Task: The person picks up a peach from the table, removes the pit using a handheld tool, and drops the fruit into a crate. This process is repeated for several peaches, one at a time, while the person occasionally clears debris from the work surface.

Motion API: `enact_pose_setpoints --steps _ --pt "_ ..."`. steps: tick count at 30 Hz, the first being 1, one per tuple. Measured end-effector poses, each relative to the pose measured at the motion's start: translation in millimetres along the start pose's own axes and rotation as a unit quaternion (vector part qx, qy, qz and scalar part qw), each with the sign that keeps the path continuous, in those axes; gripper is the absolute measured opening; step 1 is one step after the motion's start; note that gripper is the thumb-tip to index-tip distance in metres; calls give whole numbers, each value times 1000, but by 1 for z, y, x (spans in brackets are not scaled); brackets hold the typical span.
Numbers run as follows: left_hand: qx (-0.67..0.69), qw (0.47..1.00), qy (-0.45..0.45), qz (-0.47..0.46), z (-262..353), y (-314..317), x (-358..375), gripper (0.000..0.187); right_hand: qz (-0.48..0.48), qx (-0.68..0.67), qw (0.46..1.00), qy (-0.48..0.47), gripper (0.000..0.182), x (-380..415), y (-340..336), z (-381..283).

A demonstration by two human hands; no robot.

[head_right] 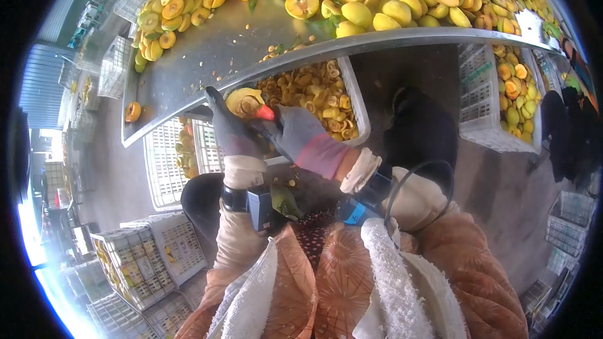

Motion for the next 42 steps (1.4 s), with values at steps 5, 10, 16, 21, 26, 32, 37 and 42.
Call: enact_pose_setpoints --steps 5,10,16,21,26,32,37,42 --pt "63 997 39 -3 -4 -3 -13 43 -99 -63 985 124 35 3 11 16" --pt "-19 987 151 46 3 -1 8 53 -116 -129 974 145 40 8 20 24" --pt "-80 991 101 34 2 -5 1 47 -122 -221 937 241 36 18 16 23" --pt "-8 994 105 -11 -1 2 4 47 -159 -257 926 227 34 21 29 23" --pt "-149 958 239 54 16 16 30 46 -141 -302 901 276 33 25 26 24" --pt "-176 965 97 -166 6 36 23 54 -197 -532 763 308 32 44 45 18" --pt "45 957 -61 -279 -1 38 8 46 -213 -578 710 340 35 42 45 5" --pt "67 979 192 -21 40 -103 1 54 -132 -457 808 347 49 33 47 42"
Point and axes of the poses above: each hand's wrist, its own x-axis away from the middle knuckle, its own y-axis out of the palm, z = x × y, the point moved 8 cm from there along -x, towards the middle knuckle, and after that the axes turned 12 degrees about -y, right-handed, at the moved point
